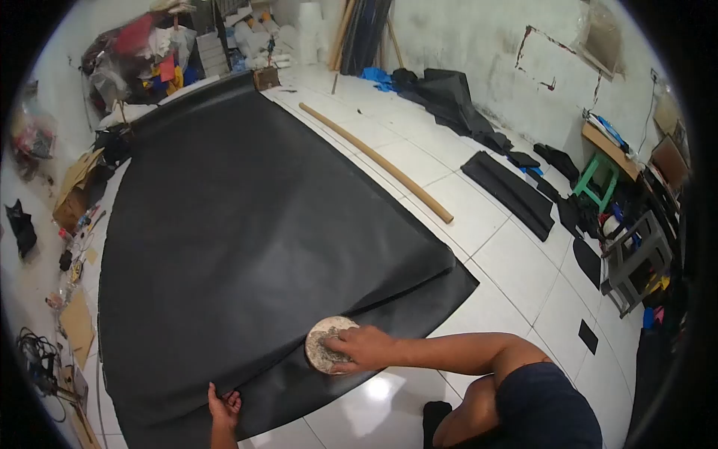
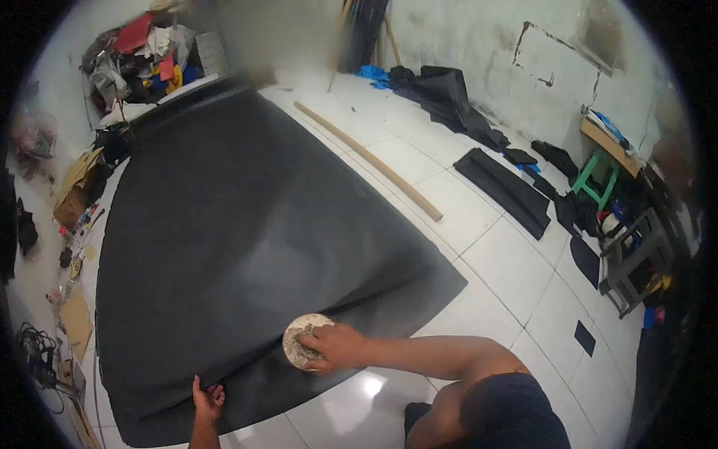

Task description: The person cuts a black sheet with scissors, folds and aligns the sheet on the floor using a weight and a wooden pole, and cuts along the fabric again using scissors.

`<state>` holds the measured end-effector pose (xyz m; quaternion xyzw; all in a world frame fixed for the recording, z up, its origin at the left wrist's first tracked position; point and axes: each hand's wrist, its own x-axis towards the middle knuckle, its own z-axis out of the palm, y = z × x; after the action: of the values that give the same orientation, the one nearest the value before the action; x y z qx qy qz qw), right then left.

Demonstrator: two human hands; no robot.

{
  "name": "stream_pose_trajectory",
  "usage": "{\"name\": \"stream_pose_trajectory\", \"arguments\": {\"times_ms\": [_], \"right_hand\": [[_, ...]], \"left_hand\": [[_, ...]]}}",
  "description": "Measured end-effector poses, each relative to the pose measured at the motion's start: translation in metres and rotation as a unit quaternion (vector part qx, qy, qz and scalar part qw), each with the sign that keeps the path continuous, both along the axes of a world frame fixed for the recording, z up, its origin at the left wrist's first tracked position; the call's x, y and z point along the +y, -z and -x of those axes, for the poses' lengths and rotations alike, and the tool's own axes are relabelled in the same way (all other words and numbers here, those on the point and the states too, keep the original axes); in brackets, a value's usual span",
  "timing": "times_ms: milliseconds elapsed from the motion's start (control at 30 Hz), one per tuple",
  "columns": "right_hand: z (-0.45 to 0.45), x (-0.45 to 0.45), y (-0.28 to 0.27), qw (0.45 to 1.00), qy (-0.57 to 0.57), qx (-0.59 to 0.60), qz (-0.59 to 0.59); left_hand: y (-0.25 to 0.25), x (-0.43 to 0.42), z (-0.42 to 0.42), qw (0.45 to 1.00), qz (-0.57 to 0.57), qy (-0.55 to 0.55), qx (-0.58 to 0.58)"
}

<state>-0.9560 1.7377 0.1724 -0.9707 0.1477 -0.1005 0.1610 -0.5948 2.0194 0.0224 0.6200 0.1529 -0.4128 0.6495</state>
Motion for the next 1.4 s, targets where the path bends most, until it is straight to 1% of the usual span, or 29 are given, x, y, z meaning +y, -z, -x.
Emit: {"name": "stream_pose_trajectory", "arguments": {"times_ms": [33,67,100,167,200,233,333,400,433,500,567,633,667,700,767,867,933,967,1033,1100,1133,1167,1200,1233,1267,1300,1333,1367,1400], "right_hand": [[-0.009,-0.002,0.001,0.999,-0.01,0.05,-0.004],[-0.017,-0.004,0.0,0.995,-0.02,0.1,-0.008],[-0.021,-0.006,0.0,0.995,-0.025,0.099,-0.001],[-0.02,-0.01,0.003,0.996,0.056,0.069,-0.004],[-0.023,-0.017,0.008,0.993,0.012,0.111,-0.034],[-0.022,-0.016,0.013,0.993,0.013,0.111,-0.032],[-0.021,-0.009,0.005,0.996,0.01,0.086,-0.031],[-0.011,0.013,-0.01,0.993,-0.043,0.108,-0.021],[0.002,0.024,-0.006,0.996,-0.07,0.054,-0.019],[0.019,0.043,-0.019,0.99,-0.089,0.099,-0.038],[0.031,0.056,-0.027,0.99,-0.089,0.092,-0.055],[0.043,0.072,-0.023,0.992,-0.065,0.07,-0.077],[0.048,0.078,-0.017,0.985,-0.071,0.109,-0.114],[0.055,0.085,-0.009,0.985,-0.063,0.109,-0.123],[0.07,0.097,0.004,0.974,-0.111,0.122,-0.156],[0.089,0.112,0.009,0.95,-0.145,0.194,-0.196],[0.096,0.118,0.009,0.942,-0.16,0.208,-0.209],[0.096,0.119,0.01,0.937,-0.165,0.214,-0.222],[0.092,0.111,0.014,0.931,-0.166,0.219,-0.24],[0.086,0.092,0.024,0.899,-0.254,0.205,-0.294],[0.08,0.078,0.037,0.828,-0.214,0.312,-0.413],[0.084,0.054,0.054,0.831,-0.186,0.218,-0.477],[0.09,0.022,0.05,0.828,-0.047,0.17,-0.532],[0.097,-0.019,0.062,0.844,0.015,0.129,-0.52],[0.112,-0.045,0.045,0.903,0.161,0.093,-0.387],[0.133,-0.077,0.069,0.908,0.339,0.081,-0.232],[0.164,-0.115,0.105,0.886,0.417,0.077,-0.187],[0.193,-0.136,0.115,0.851,0.489,0.073,-0.178],[0.22,-0.149,0.131,0.828,0.515,0.075,-0.21]], "left_hand": [[0.005,0.001,-0.003,1.0,0.007,-0.004,-0.002],[0.002,0.002,0.001,1.0,0.015,0.025,0.01],[0.003,0.003,0.002,0.998,0.024,0.054,0.022],[0.018,0.013,0.0,0.997,0.01,0.073,0.025],[0.019,0.018,0.004,0.994,0.006,0.108,0.014],[0.018,0.02,0.006,0.989,0.003,0.145,0.0],[-0.003,0.015,0.013,0.988,-0.026,0.152,-0.013],[0.009,0.017,0.002,0.987,-0.014,0.159,-0.005],[0.019,0.024,0.003,0.987,-0.006,0.161,0.009],[0.024,0.027,0.011,0.989,-0.015,0.145,0.011],[0.02,0.024,0.02,0.991,-0.025,0.133,0.011],[0.014,0.022,0.027,0.989,-0.083,0.122,-0.001],[0.022,0.026,0.025,0.987,-0.091,0.133,0.001],[0.031,0.031,0.023,0.987,-0.095,0.132,0.0],[0.04,0.033,0.022,0.986,-0.099,0.134,0.0],[0.044,0.038,0.018,0.989,-0.093,0.112,0.003],[0.054,0.045,0.01,0.989,-0.064,0.126,0.04],[0.051,0.047,0.013,0.988,-0.072,0.131,0.045],[0.044,0.045,0.014,0.991,-0.085,0.105,-0.001],[0.045,0.051,0.003,0.992,-0.084,0.091,-0.002],[0.054,0.058,-0.009,0.993,-0.098,0.06,-0.001],[0.058,0.062,-0.016,0.993,-0.114,0.032,-0.002],[0.042,0.063,-0.008,0.994,-0.099,0.026,-0.036],[0.042,0.068,-0.013,0.993,-0.106,0.033,-0.035],[0.042,0.073,-0.021,0.995,-0.09,0.032,-0.036],[0.044,0.077,-0.025,0.996,-0.074,0.03,-0.036],[0.039,0.078,-0.023,0.998,-0.06,0.003,-0.034],[0.033,0.084,-0.022,0.996,-0.078,0.01,-0.033],[0.028,0.081,-0.02,0.996,-0.073,0.018,-0.05]]}}
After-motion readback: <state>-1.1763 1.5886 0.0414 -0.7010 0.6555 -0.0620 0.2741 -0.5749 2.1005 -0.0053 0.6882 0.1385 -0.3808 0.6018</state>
